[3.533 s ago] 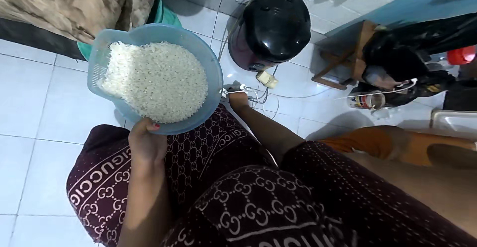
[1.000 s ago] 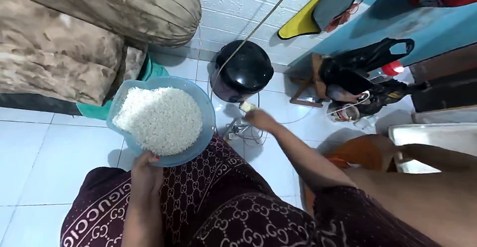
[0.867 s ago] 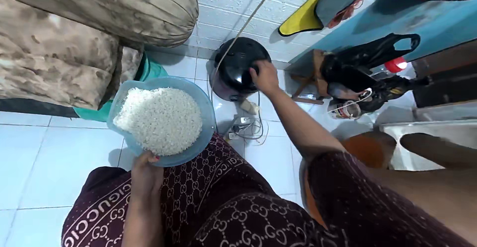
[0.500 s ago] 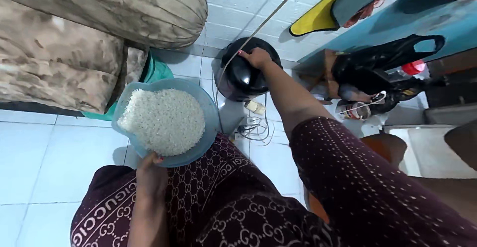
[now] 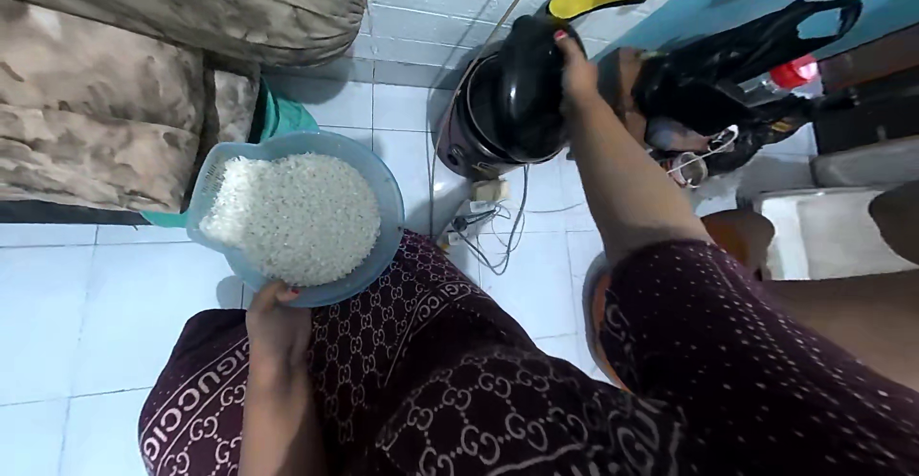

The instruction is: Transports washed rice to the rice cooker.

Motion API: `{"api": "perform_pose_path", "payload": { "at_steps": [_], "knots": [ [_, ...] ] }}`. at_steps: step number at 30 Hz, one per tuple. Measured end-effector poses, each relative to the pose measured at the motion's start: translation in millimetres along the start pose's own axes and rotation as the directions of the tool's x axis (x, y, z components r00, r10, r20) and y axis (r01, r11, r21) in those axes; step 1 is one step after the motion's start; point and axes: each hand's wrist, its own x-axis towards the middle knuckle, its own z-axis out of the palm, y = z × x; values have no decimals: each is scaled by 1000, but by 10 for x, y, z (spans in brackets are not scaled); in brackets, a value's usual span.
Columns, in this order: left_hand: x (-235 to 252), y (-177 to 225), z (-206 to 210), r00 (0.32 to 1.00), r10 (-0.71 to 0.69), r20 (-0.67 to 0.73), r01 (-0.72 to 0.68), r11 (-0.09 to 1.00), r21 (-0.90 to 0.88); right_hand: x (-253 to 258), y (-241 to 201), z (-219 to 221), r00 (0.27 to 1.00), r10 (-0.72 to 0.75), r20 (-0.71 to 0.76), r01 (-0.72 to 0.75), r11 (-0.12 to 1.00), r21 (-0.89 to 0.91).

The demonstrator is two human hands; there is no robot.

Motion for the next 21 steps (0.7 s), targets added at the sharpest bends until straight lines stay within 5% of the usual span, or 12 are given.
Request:
{"api": "perform_pose_path", "payload": {
  "at_steps": [5,10,13,17,19,21],
  "knots": [
    [-13,-2,15,998,-1,67,1,1000,-4,-140,491,-968,934,-329,-137,351,787,507],
    [-72,-7,34,998,3,69,-1,1000,-22,-239,1140,-1437,946,-276,-171,315,656,686],
    [-152,-9,41,999,16,52,-18,999,30,-387,1178,-1482,968,-196,-159,252,731,634],
    [-235,-28,6,997,-2,78,-4,997,73,-503,1505,-1318,948,300,-104,-207,834,512],
    [-274,-24,-21,995,-19,102,13,998,63,-774,1895,-1118,950,308,-45,-287,923,256],
    [-320,-8,-30,993,-19,115,13,998,57,-1110,2264,-858,979,188,81,-190,982,13]
  ]
}}
